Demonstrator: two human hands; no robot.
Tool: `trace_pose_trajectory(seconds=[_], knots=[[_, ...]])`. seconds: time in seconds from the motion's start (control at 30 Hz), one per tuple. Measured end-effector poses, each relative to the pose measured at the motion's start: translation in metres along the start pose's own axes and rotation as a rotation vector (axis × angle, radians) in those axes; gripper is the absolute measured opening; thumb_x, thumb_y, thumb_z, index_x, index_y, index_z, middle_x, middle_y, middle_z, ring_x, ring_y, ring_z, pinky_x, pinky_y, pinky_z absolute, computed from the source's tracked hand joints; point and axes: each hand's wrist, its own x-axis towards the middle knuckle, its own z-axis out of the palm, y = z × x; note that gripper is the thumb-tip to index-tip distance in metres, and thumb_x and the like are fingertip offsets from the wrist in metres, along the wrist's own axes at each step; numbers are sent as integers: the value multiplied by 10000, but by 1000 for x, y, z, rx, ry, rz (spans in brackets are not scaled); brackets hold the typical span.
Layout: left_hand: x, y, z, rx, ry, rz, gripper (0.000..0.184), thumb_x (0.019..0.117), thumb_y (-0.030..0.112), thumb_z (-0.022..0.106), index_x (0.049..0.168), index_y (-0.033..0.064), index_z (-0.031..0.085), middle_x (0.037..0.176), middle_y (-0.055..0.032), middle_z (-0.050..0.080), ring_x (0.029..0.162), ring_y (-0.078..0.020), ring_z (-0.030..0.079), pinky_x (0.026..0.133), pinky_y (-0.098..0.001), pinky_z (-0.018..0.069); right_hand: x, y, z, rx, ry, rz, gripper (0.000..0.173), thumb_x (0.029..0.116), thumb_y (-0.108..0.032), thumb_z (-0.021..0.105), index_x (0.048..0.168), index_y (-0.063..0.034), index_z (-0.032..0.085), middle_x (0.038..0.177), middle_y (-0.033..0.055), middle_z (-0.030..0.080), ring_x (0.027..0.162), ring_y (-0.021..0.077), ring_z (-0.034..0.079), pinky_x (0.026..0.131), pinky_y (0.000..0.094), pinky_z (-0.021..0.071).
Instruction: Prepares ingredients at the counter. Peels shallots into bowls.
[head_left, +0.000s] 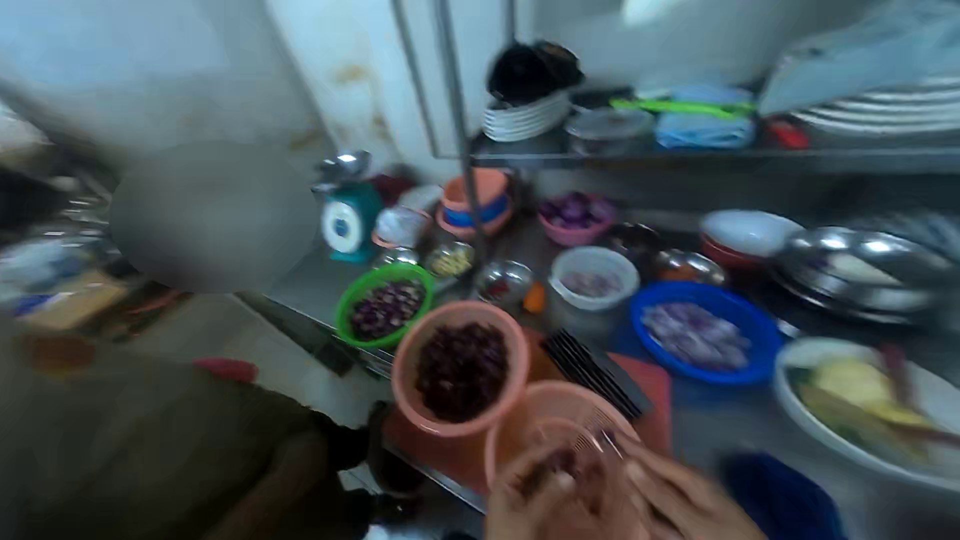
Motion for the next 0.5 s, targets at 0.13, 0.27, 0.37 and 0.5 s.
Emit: trace_pose_trajectory(seconds=[0.13, 0.27, 0.37, 0.5], knots=[[-4, -11, -9, -113, 0, 34, 333, 859, 61, 762, 1190, 41, 732, 1105, -48, 752, 964, -115, 716, 875, -311, 601, 8, 1, -18, -126, 10, 55, 397, 1062, -171, 470, 1428, -61, 579, 788, -67, 610, 523, 0, 452, 464, 180, 391], [-7, -12, -18, -128, -45, 131, 357, 792, 175, 858, 1136, 153, 766, 1087, -37, 755, 934, -107, 722, 840, -286, 610, 10, 17, -15, -363, -113, 131, 506, 1085, -238, 451, 1555, -53, 419, 857, 32, 650, 588, 83, 512, 556, 273, 463], [-11, -6, -23, -104, -69, 179, 355, 800, 198, 858, 1141, 178, 761, 1098, -24, 749, 896, -90, 723, 800, -266, 618, 12, 22, -6, -422, -145, 161, 598, 1081, -290, 480, 1601, -47, 314, 880, 79, 665, 658, 148, 579, 634, 338, 513], [-12, -5, -31, -72, -123, 278, 351, 876, 221, 802, 1221, 171, 755, 1178, -13, 727, 906, -52, 698, 779, -208, 597, 11, 37, -1, -379, -115, 61, 659, 1067, -364, 501, 1616, -68, 289, 857, 48, 694, 653, 132, 619, 598, 325, 537]])
